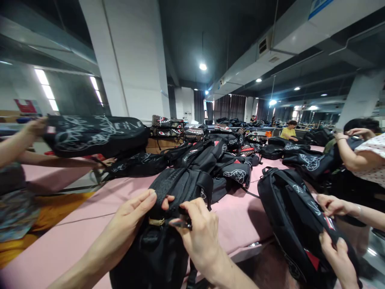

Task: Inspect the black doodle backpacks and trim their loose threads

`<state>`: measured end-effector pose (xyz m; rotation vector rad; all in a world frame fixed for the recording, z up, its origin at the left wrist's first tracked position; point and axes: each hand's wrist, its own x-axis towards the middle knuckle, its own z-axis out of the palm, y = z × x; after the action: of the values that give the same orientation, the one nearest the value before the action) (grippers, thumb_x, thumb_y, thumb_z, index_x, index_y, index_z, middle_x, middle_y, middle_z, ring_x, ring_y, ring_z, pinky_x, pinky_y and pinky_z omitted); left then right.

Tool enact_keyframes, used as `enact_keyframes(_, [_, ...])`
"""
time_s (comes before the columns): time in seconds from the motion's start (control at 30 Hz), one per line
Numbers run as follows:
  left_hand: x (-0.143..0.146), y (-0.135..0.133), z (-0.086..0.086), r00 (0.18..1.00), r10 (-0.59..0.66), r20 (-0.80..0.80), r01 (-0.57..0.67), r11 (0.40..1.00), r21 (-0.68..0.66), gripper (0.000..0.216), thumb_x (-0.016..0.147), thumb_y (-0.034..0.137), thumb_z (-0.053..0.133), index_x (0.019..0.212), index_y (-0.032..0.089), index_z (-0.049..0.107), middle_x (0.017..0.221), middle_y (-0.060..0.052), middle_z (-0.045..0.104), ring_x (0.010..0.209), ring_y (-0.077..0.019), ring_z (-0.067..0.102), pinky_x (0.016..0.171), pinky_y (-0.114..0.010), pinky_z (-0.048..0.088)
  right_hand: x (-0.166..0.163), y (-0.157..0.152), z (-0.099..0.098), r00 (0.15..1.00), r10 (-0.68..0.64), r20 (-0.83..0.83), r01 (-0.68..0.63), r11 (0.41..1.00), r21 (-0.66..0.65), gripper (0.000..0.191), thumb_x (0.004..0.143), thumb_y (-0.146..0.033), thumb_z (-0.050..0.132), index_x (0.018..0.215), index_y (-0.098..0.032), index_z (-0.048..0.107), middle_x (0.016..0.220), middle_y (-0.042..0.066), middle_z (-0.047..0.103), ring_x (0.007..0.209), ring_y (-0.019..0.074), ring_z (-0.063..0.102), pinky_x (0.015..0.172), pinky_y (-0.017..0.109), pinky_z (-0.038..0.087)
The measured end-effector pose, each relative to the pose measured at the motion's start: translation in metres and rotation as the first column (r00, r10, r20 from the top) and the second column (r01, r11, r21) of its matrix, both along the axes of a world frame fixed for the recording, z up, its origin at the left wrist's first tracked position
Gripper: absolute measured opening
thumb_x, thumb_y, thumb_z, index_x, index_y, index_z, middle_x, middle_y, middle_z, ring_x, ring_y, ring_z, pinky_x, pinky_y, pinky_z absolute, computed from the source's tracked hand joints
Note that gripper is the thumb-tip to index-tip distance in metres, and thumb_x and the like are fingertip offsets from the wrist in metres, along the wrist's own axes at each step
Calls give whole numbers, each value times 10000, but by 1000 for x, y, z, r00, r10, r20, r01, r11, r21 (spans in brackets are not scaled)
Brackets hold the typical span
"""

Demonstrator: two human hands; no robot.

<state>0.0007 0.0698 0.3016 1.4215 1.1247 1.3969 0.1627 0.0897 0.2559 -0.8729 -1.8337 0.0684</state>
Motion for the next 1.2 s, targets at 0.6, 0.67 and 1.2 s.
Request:
enact_keyframes(0.6, [-65,6,30,854,84,-514,-65,996,55,499,687,654,494,472,206,453,437,2,457,433,-143,419,461,-256,327,25,68,34,973,-217,84,217,976,7,139,798,-301,604,723,-187,577,742,9,624,675,126,570,604,220,355])
enact_keyframes(0.67, [-78,15,34,724,385,-572,-239,918,316,418,706,585,517,508,218,511,482,-17,519,494,-176,468,517,-281,354,20,59,35,979,-181,92,182,983,-2,155,796,-307,603,702,-187,574,723,5,620,662,123,570,596,219,350])
enact_keyframes(1.2, [4,-5,-29,228,882,-413,153,387,909,260,835,258,504,995,86,615,877,-113,640,847,-232,561,761,-350,440,8,68,56,859,-350,374,385,923,-22,91,769,-171,509,820,-209,574,723,21,646,639,170,595,537,246,297])
